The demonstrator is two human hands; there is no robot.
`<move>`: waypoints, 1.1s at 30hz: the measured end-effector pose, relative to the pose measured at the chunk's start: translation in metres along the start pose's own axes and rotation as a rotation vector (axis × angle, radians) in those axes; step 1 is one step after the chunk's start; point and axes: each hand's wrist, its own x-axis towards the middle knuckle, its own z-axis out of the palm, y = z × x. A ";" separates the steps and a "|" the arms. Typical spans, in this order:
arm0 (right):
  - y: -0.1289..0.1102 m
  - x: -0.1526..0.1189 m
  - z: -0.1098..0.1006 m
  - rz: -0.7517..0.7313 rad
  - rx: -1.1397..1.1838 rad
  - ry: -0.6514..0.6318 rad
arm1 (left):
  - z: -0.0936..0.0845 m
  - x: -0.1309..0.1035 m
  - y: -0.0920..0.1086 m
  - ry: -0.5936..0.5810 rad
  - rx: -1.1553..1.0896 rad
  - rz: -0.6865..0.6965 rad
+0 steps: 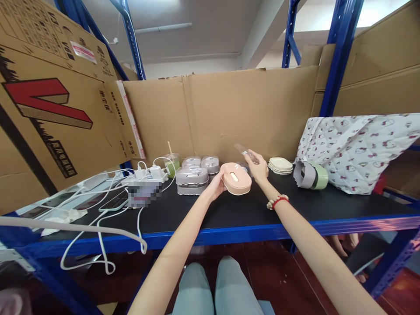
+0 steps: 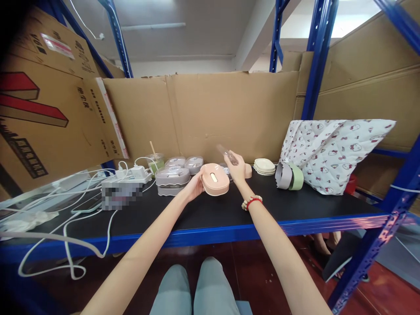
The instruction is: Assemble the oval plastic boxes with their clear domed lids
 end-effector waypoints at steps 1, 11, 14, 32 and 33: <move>-0.003 0.002 -0.001 0.019 0.146 0.031 | 0.002 0.000 0.001 0.005 -0.030 0.038; -0.031 -0.017 -0.003 -0.197 0.277 -0.417 | 0.004 -0.007 0.012 -0.034 -0.168 0.195; -0.033 -0.018 -0.002 -0.154 0.312 -0.461 | 0.002 -0.006 0.010 0.007 -0.104 0.213; -0.044 -0.020 0.004 0.431 0.503 -0.400 | 0.000 -0.004 -0.004 0.081 0.220 0.399; -0.045 -0.021 0.004 0.413 0.505 -0.404 | 0.001 -0.004 -0.004 0.100 0.225 0.432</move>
